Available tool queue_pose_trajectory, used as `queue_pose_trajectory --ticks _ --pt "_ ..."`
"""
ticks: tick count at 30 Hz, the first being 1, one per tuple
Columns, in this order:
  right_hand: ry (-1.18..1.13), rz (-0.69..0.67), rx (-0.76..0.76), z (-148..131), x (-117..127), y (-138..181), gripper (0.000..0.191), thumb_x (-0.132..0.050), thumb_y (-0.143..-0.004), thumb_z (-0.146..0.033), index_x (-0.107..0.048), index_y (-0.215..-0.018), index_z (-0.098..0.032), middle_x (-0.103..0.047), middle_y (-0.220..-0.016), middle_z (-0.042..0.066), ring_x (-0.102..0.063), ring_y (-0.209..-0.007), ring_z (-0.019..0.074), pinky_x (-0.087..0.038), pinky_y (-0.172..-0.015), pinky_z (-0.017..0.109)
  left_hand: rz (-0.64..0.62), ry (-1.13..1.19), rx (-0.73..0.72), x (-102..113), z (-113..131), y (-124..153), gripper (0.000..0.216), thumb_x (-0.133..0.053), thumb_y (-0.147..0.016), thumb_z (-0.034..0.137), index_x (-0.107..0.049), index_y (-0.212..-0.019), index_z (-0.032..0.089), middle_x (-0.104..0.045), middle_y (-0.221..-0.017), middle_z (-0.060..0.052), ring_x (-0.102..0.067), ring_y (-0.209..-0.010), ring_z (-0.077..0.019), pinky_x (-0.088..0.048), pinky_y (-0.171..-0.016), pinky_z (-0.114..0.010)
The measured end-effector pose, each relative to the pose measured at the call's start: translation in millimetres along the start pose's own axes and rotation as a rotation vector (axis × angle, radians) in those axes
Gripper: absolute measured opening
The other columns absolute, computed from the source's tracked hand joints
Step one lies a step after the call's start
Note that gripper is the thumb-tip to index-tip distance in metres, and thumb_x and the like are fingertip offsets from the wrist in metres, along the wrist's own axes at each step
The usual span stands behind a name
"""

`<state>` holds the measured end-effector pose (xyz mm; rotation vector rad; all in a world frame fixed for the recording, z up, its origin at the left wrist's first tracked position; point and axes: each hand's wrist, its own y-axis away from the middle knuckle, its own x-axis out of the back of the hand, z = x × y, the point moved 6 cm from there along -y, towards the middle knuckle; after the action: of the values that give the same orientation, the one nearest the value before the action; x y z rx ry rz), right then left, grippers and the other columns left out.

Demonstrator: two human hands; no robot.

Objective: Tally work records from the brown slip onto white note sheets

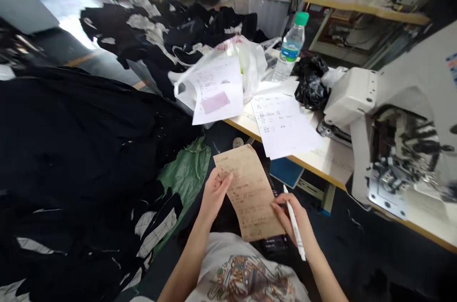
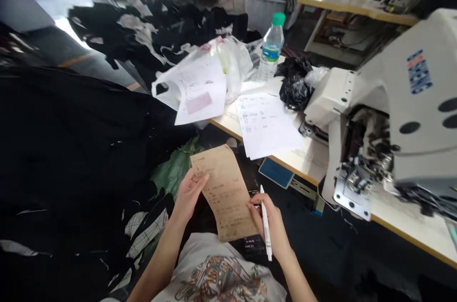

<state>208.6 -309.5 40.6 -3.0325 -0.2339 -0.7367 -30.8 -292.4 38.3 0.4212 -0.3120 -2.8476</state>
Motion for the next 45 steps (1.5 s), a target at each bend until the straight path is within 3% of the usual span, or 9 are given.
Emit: queue_pose_trajectory --ticks 4,8,13,19,26,34,37,40,45 --pt "-0.002 -0.038 -0.041 2.3 -14.6 -5.2 0.019 -0.061 -0.092 -0.043 -0.058 -0.088 -0.025 -0.058 -0.065 -0.003 -0.052 -0.051 0.0119 -0.041 -0.049 0.023 -0.012 0.007 -0.002 6.0 8.4 -9.7 0.047 -0.074 -0.086 0.047 -0.058 -0.121 0.019 -0.072 -0.123 -0.011 -0.067 -0.119 -0.0254 -0.054 -0.102 -0.036" --pt "-0.118 -0.062 -0.042 -5.5 -30.3 -18.2 0.021 -0.063 -0.091 -0.044 -0.055 -0.088 -0.024 -0.066 -0.075 -0.001 -0.064 -0.065 0.0140 -0.052 -0.062 0.025 0.012 -0.020 -0.037 22.2 20.8 -9.2 0.048 -0.072 -0.087 0.046 -0.057 -0.125 0.021 -0.071 -0.126 -0.011 -0.067 -0.119 -0.0249 -0.054 -0.100 -0.034" --pt "-0.273 -0.129 0.002 -25.8 -45.1 -40.8 0.019 -0.062 -0.092 -0.040 -0.053 -0.087 -0.024 -0.073 -0.097 0.005 -0.073 -0.088 0.0173 -0.059 -0.078 0.029 -0.154 -0.147 0.053 34.1 24.5 1.2 0.048 -0.067 -0.091 0.048 -0.058 -0.131 0.023 -0.066 -0.133 -0.010 -0.063 -0.126 -0.0273 -0.053 -0.104 -0.037" --pt "-0.152 -0.041 0.095 -45.2 -42.7 -50.8 0.019 -0.069 -0.086 -0.037 -0.055 -0.090 -0.026 -0.064 -0.082 -0.001 -0.064 -0.071 0.0138 -0.053 -0.064 0.024 -0.298 -0.250 0.058 29.0 28.4 14.6 0.036 -0.065 -0.094 0.041 -0.065 -0.127 0.026 -0.070 -0.124 -0.008 -0.066 -0.119 -0.0281 -0.055 -0.103 -0.041" --pt "-0.175 0.062 0.143 -53.2 -31.6 -34.4 0.020 -0.071 -0.086 -0.028 -0.051 -0.083 -0.027 -0.059 -0.068 -0.006 -0.054 -0.048 0.0104 -0.045 -0.046 0.023 -0.308 -0.444 0.011 30.3 27.2 13.2 0.031 -0.062 -0.095 0.041 -0.070 -0.119 0.022 -0.074 -0.111 -0.008 -0.070 -0.105 -0.0248 -0.058 -0.088 -0.033" --pt "-0.246 0.182 0.148 -55.4 -17.1 -33.8 0.029 -0.074 -0.083 -0.025 -0.045 -0.082 -0.028 -0.075 -0.083 -0.001 -0.071 -0.064 0.0158 -0.049 -0.046 0.023 -0.248 -0.562 -0.024 35.3 23.6 12.4 0.032 -0.058 -0.095 0.044 -0.062 -0.076 0.018 -0.054 -0.059 0.001 -0.049 -0.054 -0.0124 -0.038 -0.053 -0.024" --pt "-0.244 0.217 0.154 -59.7 -11.7 -35.2 0.029 -0.074 -0.084 -0.025 -0.045 -0.081 -0.026 -0.075 -0.080 -0.001 -0.063 -0.051 0.0112 -0.039 -0.039 0.020 -0.316 -0.576 -0.062 39.0 20.6 16.1 0.034 -0.054 -0.098 0.046 -0.065 -0.083 0.018 -0.064 -0.076 -0.003 -0.058 -0.069 -0.0152 -0.046 -0.066 -0.025" --pt "-0.209 0.252 0.181 -62.6 -8.0 -34.6 0.028 -0.074 -0.083 -0.025 -0.047 -0.079 -0.025 -0.072 -0.076 -0.001 -0.065 -0.057 0.0114 -0.037 -0.039 0.019 -0.428 -0.605 -0.109 40.7 13.7 23.8 0.037 -0.056 -0.095 0.050 -0.069 -0.104 0.016 -0.070 -0.106 -0.010 -0.063 -0.097 -0.0211 -0.050 -0.089 -0.031" --pt "-0.202 0.307 0.165 -60.0 -8.3 -30.7 0.028 -0.076 -0.082 -0.027 -0.048 -0.079 -0.024 -0.066 -0.074 -0.003 -0.057 -0.051 0.0080 -0.039 -0.041 0.019 -0.464 -0.673 0.032 45.1 -11.0 35.7 0.037 -0.057 -0.094 0.048 -0.069 -0.089 0.014 -0.068 -0.085 -0.007 -0.061 -0.081 -0.0184 -0.051 -0.075 -0.027"
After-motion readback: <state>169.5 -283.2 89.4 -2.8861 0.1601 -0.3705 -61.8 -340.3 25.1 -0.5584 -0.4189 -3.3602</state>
